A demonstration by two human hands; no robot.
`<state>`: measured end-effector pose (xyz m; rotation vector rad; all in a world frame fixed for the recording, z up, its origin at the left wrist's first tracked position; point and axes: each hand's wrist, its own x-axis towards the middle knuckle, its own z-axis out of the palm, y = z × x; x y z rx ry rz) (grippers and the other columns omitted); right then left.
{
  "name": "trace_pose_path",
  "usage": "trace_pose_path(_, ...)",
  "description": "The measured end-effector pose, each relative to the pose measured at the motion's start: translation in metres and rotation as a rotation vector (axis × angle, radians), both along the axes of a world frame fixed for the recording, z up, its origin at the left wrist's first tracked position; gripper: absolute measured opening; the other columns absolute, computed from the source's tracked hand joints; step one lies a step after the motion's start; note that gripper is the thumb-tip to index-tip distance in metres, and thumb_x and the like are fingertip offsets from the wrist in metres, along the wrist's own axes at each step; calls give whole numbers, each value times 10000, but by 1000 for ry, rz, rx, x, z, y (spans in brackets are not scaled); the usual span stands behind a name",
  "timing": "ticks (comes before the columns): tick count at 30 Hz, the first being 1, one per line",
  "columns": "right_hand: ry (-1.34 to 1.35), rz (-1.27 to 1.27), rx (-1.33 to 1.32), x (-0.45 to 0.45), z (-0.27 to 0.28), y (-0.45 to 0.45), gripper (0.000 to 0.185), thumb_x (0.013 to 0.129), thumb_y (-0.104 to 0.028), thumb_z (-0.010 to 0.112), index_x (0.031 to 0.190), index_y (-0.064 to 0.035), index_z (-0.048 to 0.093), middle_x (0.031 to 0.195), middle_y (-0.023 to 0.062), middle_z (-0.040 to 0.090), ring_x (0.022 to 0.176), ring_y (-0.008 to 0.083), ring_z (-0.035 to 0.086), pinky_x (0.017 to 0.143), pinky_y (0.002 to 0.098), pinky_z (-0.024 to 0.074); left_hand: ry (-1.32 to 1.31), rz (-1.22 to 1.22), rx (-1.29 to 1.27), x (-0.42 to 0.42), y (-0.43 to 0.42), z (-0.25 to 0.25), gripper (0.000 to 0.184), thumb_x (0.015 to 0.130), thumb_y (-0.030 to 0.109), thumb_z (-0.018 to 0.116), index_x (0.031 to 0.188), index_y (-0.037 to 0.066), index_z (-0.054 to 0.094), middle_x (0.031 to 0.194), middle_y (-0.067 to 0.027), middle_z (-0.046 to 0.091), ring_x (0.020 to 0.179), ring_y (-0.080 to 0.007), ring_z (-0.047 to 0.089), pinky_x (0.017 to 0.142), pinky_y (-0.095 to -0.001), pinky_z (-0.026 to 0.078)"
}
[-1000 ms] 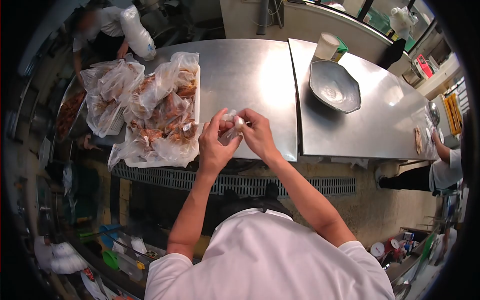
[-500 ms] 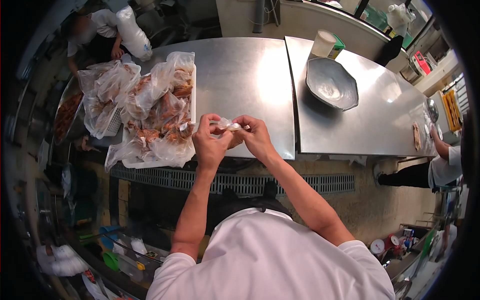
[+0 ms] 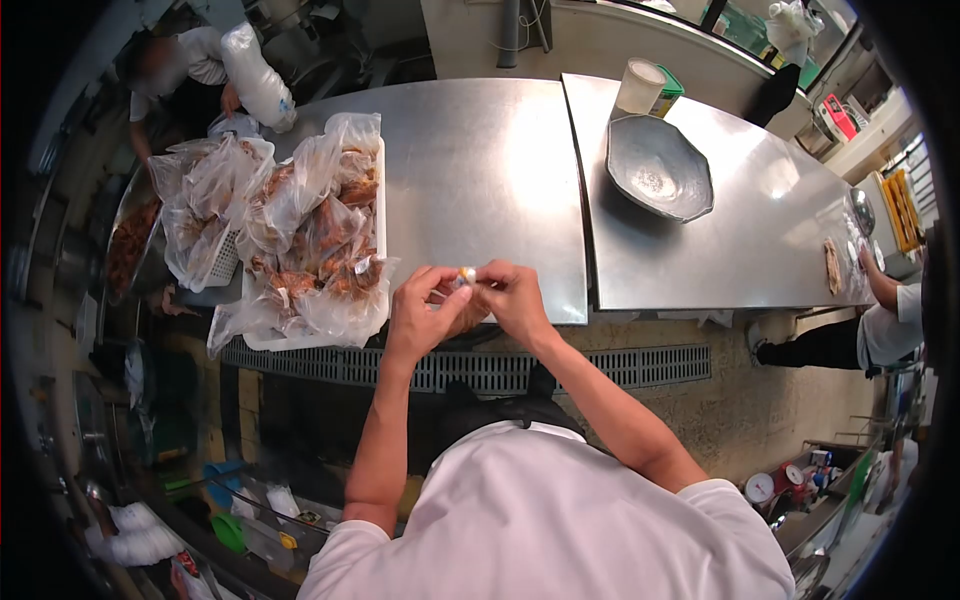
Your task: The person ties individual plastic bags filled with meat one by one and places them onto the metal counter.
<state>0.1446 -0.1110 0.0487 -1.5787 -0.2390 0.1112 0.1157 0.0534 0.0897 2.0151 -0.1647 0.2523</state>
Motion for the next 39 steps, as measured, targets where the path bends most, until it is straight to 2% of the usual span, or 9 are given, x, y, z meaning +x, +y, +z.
trace_pose_path(6, -35, -102, 89, -14, -7, 10, 173, 799, -13, 751, 959, -2, 687, 780, 115, 693, 720, 236, 679, 662, 344, 525, 22, 48, 50, 0, -15, -5, 123, 836, 61, 755, 886, -13, 670, 787, -101, 649, 756, -192, 664, 674, -335, 526)
trace_pose_path(9, -418, -186, -424, -5, -32, 7, 158, 791, -82, 749, 919, -21, 679, 792, 142, 690, 713, 336, 672, 642, 401, 516, -256, -46, 233, -9, -28, 10, 138, 877, 72, 748, 834, -10, 646, 764, -53, 644, 691, -120, 615, 636, -294, 511)
trace_pose_path(11, -292, -77, -350, 3, -25, 5, 149, 796, -111, 715, 926, -42, 692, 817, 179, 692, 729, 408, 660, 639, 449, 505, 9, -40, -113, -11, -26, 7, 131, 904, 76, 734, 844, -4, 650, 783, -30, 643, 739, -109, 623, 672, -280, 523)
trace_pose_path(15, -9, -326, -367, 50, -49, -2, 148, 813, -162, 662, 867, -45, 736, 766, 218, 682, 719, 412, 666, 651, 450, 510, -27, 43, -136, 6, -9, 14, 134, 874, 33, 728, 981, -17, 665, 899, -97, 667, 795, -168, 658, 686, -295, 539)
trace_pose_path(17, -39, -476, -447, 90, -64, -14, 175, 857, -185, 734, 840, -10, 737, 675, 129, 692, 648, 179, 682, 589, 355, 516, -7, 19, -126, 4, 4, 5, 190, 876, 35, 727, 1042, -23, 658, 952, -100, 665, 823, -180, 659, 709, -296, 550)
trace_pose_path(21, 250, -593, 30, 159, -44, -45, 209, 924, -191, 719, 880, 13, 712, 722, 72, 688, 666, 133, 674, 598, 278, 544, 65, 24, -131, -9, 21, -19, 202, 872, 45, 735, 1051, -19, 665, 977, -101, 658, 857, -182, 658, 712, -303, 552)
trace_pose_path(27, 351, -718, 542, 177, -69, -71, 586, 936, -140, 720, 1412, 46, 432, 1207, 163, 606, 863, 243, 701, 694, 353, 630, 262, 12, -99, -33, 45, -46, 215, 870, 73, 748, 1052, -14, 673, 970, -102, 656, 847, -182, 663, 712, -299, 549)
trace_pose_path(32, 328, -691, 1242, 206, -128, -115, 426, 951, -255, 707, 1205, 18, 501, 1152, 142, 570, 1027, 294, 656, 870, 344, 621, 310, -47, -78, -42, 55, -60, 230, 863, 96, 766, 1043, -12, 673, 987, -95, 682, 824, -169, 678, 691, -288, 543)
trace_pose_path(39, 228, -1029, 1413, 257, -118, -177, 581, 981, -268, 658, 1336, 102, 385, 1211, 268, 580, 996, 394, 680, 841, 439, 664, 360, -75, -68, -21, 46, -64, 233, 876, 76, 754, 1075, -11, 669, 988, -46, 663, 847, -115, 640, 729, -248, 529)
